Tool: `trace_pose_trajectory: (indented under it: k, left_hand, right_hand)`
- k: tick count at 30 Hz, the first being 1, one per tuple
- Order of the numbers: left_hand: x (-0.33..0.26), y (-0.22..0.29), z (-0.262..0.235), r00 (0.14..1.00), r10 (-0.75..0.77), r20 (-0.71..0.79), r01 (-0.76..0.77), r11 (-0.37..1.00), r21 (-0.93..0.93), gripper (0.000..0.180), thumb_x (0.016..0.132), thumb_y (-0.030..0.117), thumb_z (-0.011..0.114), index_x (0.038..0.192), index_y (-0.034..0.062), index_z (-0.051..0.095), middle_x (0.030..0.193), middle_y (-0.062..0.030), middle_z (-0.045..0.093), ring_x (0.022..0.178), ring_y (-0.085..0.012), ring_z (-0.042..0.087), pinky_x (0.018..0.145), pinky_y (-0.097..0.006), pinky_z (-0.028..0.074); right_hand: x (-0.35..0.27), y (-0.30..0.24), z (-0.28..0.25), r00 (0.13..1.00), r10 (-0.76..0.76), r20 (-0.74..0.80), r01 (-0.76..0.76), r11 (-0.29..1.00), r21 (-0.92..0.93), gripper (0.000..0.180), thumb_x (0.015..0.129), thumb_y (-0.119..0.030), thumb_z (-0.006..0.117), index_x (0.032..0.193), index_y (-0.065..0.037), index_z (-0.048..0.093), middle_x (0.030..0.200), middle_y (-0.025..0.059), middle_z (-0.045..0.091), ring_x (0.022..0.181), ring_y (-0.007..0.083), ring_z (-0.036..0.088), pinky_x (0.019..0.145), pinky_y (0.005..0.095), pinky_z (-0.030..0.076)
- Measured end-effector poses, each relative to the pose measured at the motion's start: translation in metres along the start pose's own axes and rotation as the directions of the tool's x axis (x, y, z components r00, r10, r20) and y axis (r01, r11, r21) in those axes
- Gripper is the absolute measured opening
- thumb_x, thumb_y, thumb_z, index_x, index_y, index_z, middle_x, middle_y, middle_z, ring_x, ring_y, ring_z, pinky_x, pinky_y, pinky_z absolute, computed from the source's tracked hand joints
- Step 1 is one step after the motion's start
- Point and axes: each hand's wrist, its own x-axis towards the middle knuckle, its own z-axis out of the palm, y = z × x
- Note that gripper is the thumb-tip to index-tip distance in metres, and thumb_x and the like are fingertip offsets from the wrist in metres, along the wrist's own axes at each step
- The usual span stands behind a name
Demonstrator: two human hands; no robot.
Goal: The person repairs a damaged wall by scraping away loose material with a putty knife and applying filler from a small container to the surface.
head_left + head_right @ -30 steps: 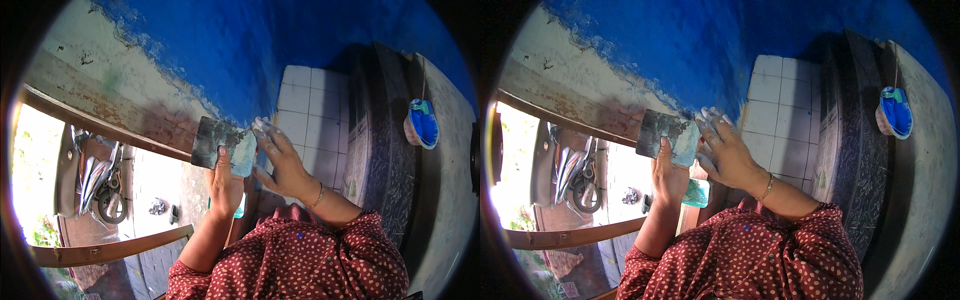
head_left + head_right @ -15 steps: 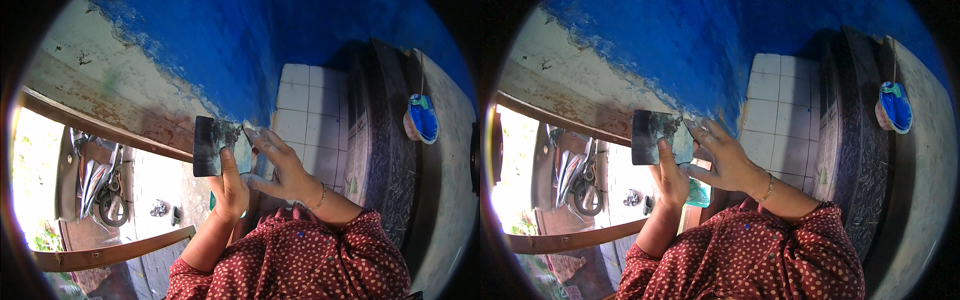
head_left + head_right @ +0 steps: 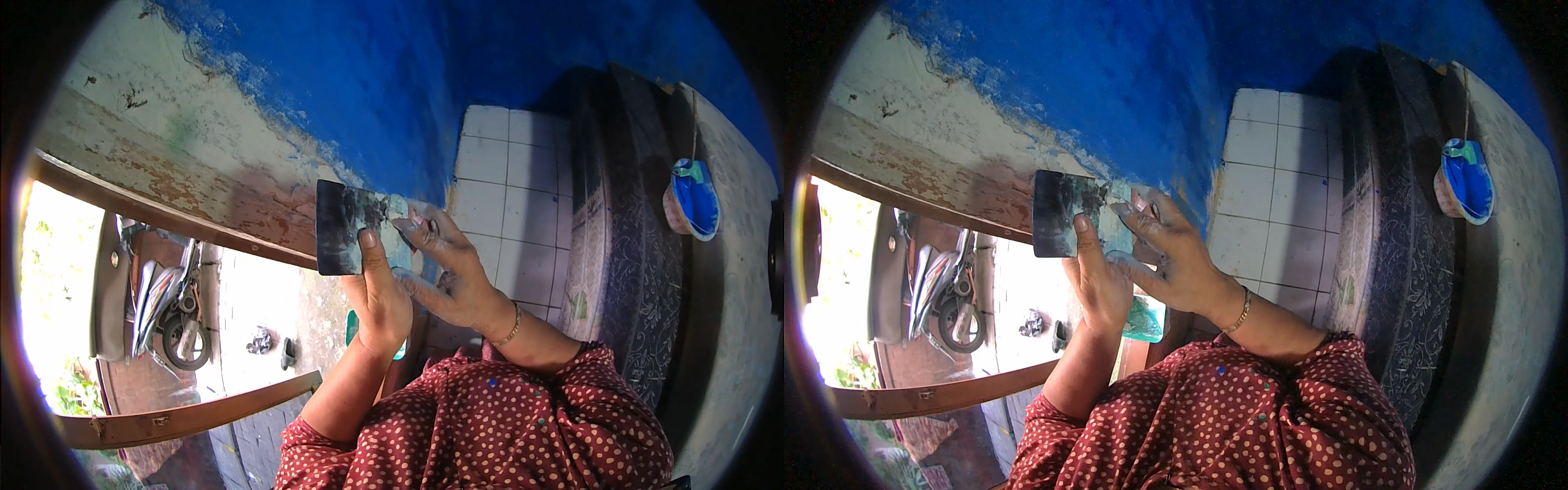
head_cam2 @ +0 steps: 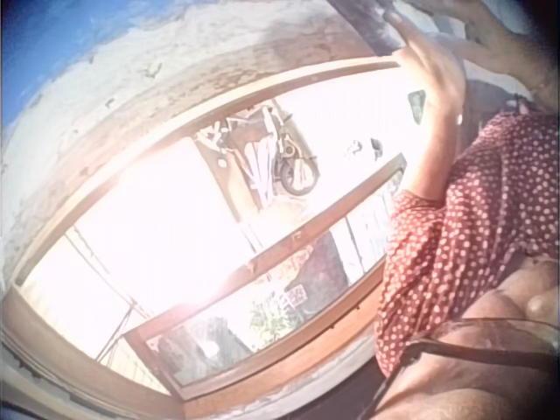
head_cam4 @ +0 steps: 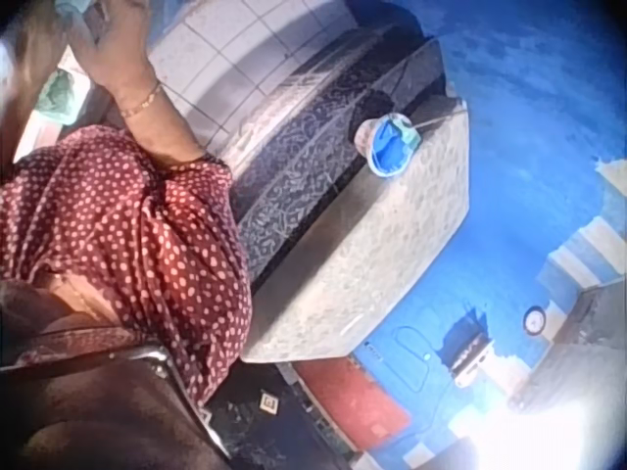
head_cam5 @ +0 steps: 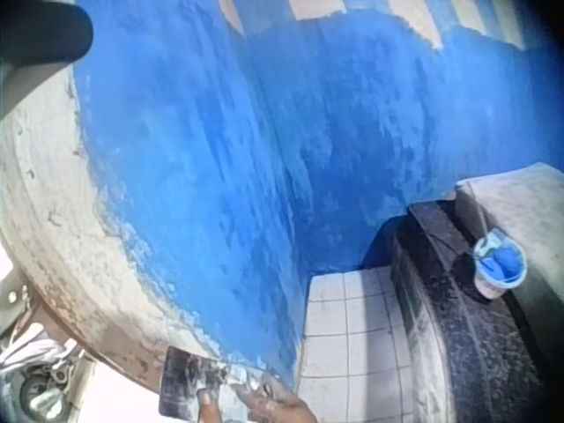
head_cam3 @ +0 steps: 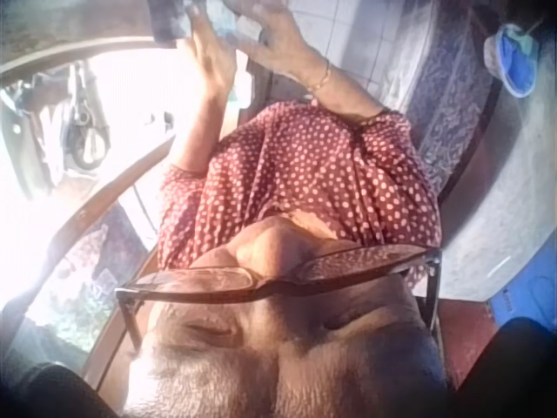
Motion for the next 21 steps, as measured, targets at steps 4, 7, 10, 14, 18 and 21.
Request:
trace_pose_trajectory:
  k: [4,7,10,14,18,21]
  left_hand:
    - [0.002,0.0,-0.002,0.996,-0.086,0.007,0.087,0.996,-0.028,0.042,0.101,0.031,0.04,0.125,-0.0035,0.047,0.118,-0.014,0.056,0.106,-0.021,0.056,0.087,-0.034,0.047]
    - [0.006,-0.005,-0.001,0.995,-0.1,-0.011,0.1,0.995,-0.02,0.04,0.102,0.03,0.038,0.12,-0.004,0.05,0.113,-0.0133,0.058,0.102,-0.0196,0.056,0.087,-0.032,0.046]
    - [0.01,-0.013,0.003,0.986,-0.162,-0.033,0.159,0.984,-0.077,0.039,0.102,0.029,0.035,0.11,-0.0037,0.056,0.102,-0.0112,0.06,0.092,-0.0179,0.057,0.085,-0.032,0.047]
    - [0.018,-0.019,0.011,0.957,-0.287,-0.043,0.268,0.93,-0.253,0.04,0.102,0.029,0.036,0.111,-0.0054,0.054,0.103,-0.0125,0.06,0.093,-0.0209,0.059,0.084,-0.035,0.052]
    - [0.023,-0.038,0.009,0.9,-0.434,-0.034,0.386,0.832,-0.399,0.04,0.1,0.026,0.035,0.119,-0.0079,0.046,0.11,-0.0201,0.057,0.098,-0.0301,0.061,0.088,-0.041,0.053]
    - [0.022,-0.044,0.004,0.865,-0.5,0.032,0.462,0.769,-0.442,0.04,0.1,0.026,0.035,0.121,-0.0067,0.046,0.112,-0.0193,0.057,0.1,-0.0298,0.06,0.09,-0.04,0.051]
  right_hand:
    - [0.002,0.005,0.004,1.0,-0.017,-0.023,0.017,1.0,-0.003,0.057,0.071,-0.013,0.073,0.124,0.0,0.057,0.129,0.0257,0.043,0.118,0.0385,0.046,0.098,0.0412,0.039]
    - [0.0,0.011,0.009,0.998,0.004,-0.061,-0.004,1.0,-0.011,0.053,0.072,-0.009,0.07,0.123,-0.003,0.059,0.13,0.0258,0.042,0.119,0.0391,0.045,0.099,0.0417,0.037]
    - [-0.003,0.02,0.011,0.996,0.012,-0.091,-0.014,1.0,-0.018,0.051,0.073,-0.009,0.07,0.123,-0.007,0.06,0.132,0.0267,0.041,0.12,0.0399,0.044,0.101,0.0422,0.036]
    - [-0.01,0.026,0.017,0.988,-0.034,-0.153,0.016,0.993,-0.116,0.046,0.075,-0.01,0.07,0.121,-0.01,0.063,0.136,0.0291,0.037,0.124,0.0414,0.041,0.103,0.0428,0.034]
    - [-0.017,0.034,0.015,0.985,0.038,-0.168,-0.073,0.976,-0.205,0.041,0.077,-0.008,0.067,0.117,-0.008,0.065,0.137,0.0312,0.035,0.127,0.0437,0.038,0.105,0.0435,0.033]
    - [-0.016,0.027,0.015,0.976,0.093,-0.196,-0.141,0.958,-0.251,0.037,0.077,-0.008,0.066,0.114,-0.006,0.066,0.137,0.0315,0.034,0.127,0.0448,0.038,0.105,0.0435,0.034]
